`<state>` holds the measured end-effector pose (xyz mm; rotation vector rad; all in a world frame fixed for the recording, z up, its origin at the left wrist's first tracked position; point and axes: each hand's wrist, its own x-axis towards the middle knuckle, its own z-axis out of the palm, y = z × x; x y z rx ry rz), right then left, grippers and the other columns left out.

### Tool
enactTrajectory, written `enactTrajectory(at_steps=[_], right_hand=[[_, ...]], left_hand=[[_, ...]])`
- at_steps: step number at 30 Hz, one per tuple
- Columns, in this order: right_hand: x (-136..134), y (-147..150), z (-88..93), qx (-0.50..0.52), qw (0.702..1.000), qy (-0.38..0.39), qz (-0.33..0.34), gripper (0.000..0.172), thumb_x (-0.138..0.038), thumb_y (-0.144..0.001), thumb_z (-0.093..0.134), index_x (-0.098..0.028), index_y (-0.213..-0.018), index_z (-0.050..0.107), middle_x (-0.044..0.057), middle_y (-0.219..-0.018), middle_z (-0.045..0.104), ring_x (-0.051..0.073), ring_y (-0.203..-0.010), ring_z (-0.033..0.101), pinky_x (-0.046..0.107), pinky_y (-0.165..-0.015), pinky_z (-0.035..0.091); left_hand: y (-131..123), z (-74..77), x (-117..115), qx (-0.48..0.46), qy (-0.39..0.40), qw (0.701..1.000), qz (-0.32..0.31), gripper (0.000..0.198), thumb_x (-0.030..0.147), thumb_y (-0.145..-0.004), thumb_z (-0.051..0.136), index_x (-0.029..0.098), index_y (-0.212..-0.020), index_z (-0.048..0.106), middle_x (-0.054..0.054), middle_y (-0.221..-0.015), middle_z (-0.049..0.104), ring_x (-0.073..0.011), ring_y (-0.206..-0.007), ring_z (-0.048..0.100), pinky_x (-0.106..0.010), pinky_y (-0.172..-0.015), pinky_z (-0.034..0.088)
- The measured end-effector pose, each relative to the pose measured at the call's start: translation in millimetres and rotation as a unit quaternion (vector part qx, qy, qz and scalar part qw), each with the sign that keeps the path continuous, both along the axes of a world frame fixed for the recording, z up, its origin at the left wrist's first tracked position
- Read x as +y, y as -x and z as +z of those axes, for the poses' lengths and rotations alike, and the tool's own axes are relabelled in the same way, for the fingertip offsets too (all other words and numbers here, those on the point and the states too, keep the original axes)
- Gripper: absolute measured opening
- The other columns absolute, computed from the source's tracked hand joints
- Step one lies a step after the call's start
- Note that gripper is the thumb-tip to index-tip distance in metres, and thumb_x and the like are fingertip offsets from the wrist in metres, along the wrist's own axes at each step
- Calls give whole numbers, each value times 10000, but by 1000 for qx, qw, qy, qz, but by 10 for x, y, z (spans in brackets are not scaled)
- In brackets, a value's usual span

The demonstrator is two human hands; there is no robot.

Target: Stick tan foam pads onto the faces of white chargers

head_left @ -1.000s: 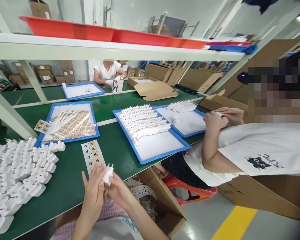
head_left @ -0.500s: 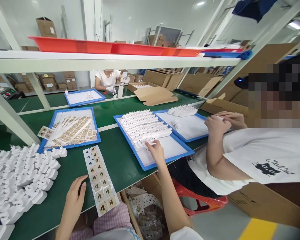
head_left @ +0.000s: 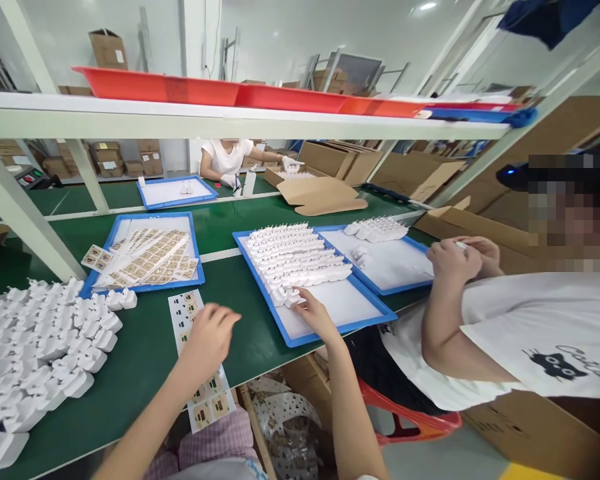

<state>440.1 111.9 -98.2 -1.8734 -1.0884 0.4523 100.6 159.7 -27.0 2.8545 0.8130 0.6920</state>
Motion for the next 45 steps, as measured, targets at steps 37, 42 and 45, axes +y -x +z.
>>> enactTrajectory(at_steps=[37, 42, 45], right_hand=[[119, 119, 30, -33, 998, -54, 14, 664, -446, -666, 732, -181, -1266, 630, 127, -1107, 756, 197, -665, 688, 413, -752, 608], [-165, 273, 146, -63, 988, -121, -68, 582, -554, -836, 528, -110, -1193, 648, 200, -1127, 734, 230, -763, 676, 439, -815, 579], [-307, 592, 191, -68, 983, -159, -65, 544, -519, -943, 394, -100, -1179, 647, 201, -1066, 735, 263, -862, 694, 444, -833, 567]], left_hand=[[-1531, 18, 127, 85, -17, 996, 15, 395, 365, -994, 603, 151, -1325, 581, -123, -1310, 631, -264, -1182, 628, -458, -966, 563], [-461, -20, 109, 91, 62, 994, 19, 305, 325, -1016, 494, 161, -1212, 662, -116, -1242, 694, -290, -1205, 606, -432, -1010, 504], [332, -119, 322, 110, 122, 985, 57, 324, 297, -1013, 454, 158, -1190, 688, -116, -1221, 725, -265, -1192, 637, -394, -1058, 478]])
